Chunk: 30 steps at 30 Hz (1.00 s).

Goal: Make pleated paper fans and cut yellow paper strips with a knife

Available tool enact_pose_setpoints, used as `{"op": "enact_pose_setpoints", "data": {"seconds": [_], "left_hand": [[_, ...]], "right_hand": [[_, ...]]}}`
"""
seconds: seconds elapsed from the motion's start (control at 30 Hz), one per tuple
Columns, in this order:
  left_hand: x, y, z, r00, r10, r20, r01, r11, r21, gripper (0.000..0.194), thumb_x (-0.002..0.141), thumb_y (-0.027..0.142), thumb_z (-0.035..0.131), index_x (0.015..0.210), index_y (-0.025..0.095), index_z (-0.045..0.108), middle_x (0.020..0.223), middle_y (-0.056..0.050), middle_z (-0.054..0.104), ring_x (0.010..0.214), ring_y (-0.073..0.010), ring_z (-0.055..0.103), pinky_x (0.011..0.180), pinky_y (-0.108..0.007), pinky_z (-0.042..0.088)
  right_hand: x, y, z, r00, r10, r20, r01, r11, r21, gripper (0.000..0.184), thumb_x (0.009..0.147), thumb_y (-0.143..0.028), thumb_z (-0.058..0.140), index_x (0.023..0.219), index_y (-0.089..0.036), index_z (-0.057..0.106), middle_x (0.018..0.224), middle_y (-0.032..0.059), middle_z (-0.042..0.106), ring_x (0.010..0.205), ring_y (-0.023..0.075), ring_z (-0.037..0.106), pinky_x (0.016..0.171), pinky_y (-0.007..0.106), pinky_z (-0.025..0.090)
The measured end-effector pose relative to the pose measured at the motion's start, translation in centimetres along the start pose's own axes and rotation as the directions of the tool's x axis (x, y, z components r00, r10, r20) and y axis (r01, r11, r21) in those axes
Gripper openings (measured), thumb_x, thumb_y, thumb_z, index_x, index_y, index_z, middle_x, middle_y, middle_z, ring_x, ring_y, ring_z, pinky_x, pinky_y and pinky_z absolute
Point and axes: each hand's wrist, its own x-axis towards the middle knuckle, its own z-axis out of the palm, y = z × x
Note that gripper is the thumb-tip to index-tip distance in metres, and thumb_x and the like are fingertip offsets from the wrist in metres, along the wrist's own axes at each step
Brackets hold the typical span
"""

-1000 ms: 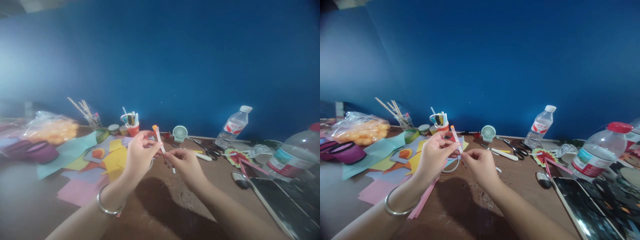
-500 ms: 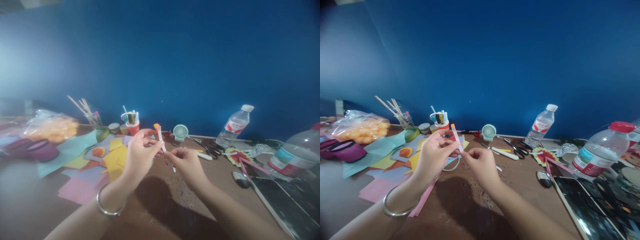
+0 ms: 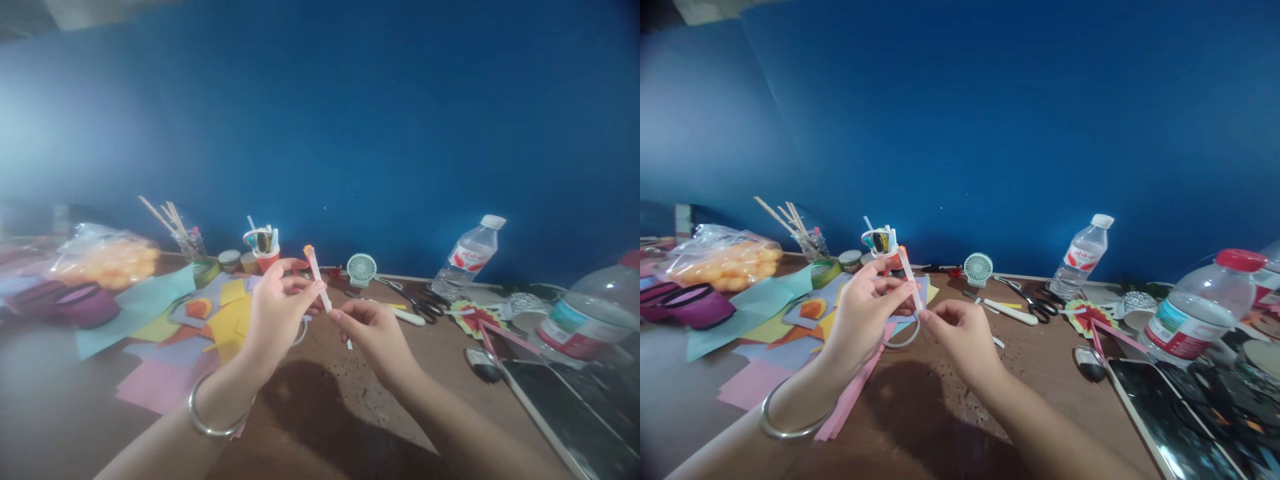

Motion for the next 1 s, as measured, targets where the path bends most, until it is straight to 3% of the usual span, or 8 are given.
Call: {"op": "enact_pose_setpoints", "data": {"seconds": [0.2,0.4,0.63,0.73,0.8,0.87,0.9,1.0], "left_hand": [[0.1,-0.8,0.1,0.999,-0.044,0.023,0.047,0.993,-0.109,0.032,0.071,0.026,0.067,0.098,0.020,0.050,0.064,0.003,0.062,0.057,-0.0154,0.064,0.054,-0.027,0.055],[0.0,-0.7,0.2,0.986,-0.107,0.128,0.139,0.952,-0.273,0.020,0.075,0.026,0.062,0.090,0.019,0.051,0.068,0.002,0.062,0.057,-0.0148,0.064,0.054,-0.026,0.053],[0.4,-1.3,0.0,0.985,-0.063,0.163,0.100,0.968,-0.231,0.012,0.078,0.026,0.060,0.084,0.017,0.058,0.071,-0.001,0.064,0.067,-0.0136,0.061,0.065,-0.026,0.050],[0.9,-1.3,-0.4,0.972,0.010,0.233,0.014,0.995,-0.099,0.010,0.073,0.021,0.066,0.081,0.017,0.062,0.076,-0.002,0.064,0.073,-0.0143,0.060,0.067,-0.025,0.048],[1.4,-1.3,-1.1,0.928,0.080,0.364,-0.088,0.996,0.006,0.004,0.068,0.015,0.068,0.070,0.016,0.065,0.080,-0.003,0.064,0.081,-0.0158,0.060,0.073,-0.025,0.047],[2.1,-1.6,-2.2,0.809,0.087,0.581,-0.133,0.990,0.037,0.009,0.072,0.013,0.062,0.076,0.016,0.069,0.091,-0.006,0.064,0.089,-0.0192,0.059,0.080,-0.029,0.046],[2.4,-1.8,-2.9,0.758,0.063,0.649,-0.116,0.993,0.039,0.013,0.074,0.013,0.059,0.081,0.017,0.070,0.096,-0.007,0.064,0.091,-0.0204,0.059,0.079,-0.030,0.047],[3.3,-2.7,-4.6,0.694,-0.034,0.719,0.041,0.999,0.008,0.022,0.076,0.012,0.054,0.091,0.017,0.070,0.096,-0.009,0.067,0.092,-0.0238,0.061,0.084,-0.037,0.047]], "right_hand": [[0.5,0.6,0.1,0.999,0.029,0.014,-0.029,0.999,0.022,0.016,0.072,-0.030,0.061,0.077,-0.015,0.063,0.062,-0.0003,0.060,0.054,0.0100,0.049,0.048,0.020,0.034],[0.4,1.1,0.1,0.996,-0.085,-0.032,0.083,0.994,-0.071,0.015,0.074,-0.027,0.056,0.069,-0.014,0.061,0.059,-0.0002,0.058,0.053,0.0103,0.047,0.050,0.021,0.035],[0.5,0.8,-0.3,0.982,-0.180,-0.053,0.160,0.952,-0.262,0.018,0.075,-0.024,0.052,0.059,-0.016,0.054,0.052,-0.0019,0.052,0.050,0.0105,0.044,0.048,0.021,0.033],[0.8,1.1,-0.6,0.959,-0.277,-0.055,0.238,0.897,-0.373,0.016,0.075,-0.021,0.053,0.060,-0.016,0.053,0.054,-0.0018,0.054,0.050,0.0108,0.046,0.048,0.021,0.034],[1.2,1.5,-1.1,0.902,-0.430,-0.030,0.365,0.798,-0.479,0.011,0.074,-0.017,0.055,0.063,-0.017,0.055,0.057,-0.0006,0.056,0.054,0.0121,0.048,0.052,0.023,0.036],[1.7,1.7,-1.7,0.801,-0.595,0.066,0.530,0.653,-0.541,0.007,0.075,-0.015,0.056,0.069,-0.017,0.058,0.064,0.0018,0.059,0.063,0.0144,0.051,0.059,0.025,0.039],[1.9,1.7,-2.0,0.760,-0.637,0.130,0.594,0.598,-0.538,0.005,0.077,-0.016,0.056,0.073,-0.017,0.060,0.069,0.0030,0.060,0.067,0.0153,0.051,0.063,0.026,0.040],[2.1,1.5,-2.9,0.697,-0.667,0.265,0.701,0.554,-0.450,0.005,0.081,-0.019,0.056,0.082,-0.017,0.061,0.076,0.0043,0.063,0.073,0.0157,0.053,0.067,0.027,0.042]]}}
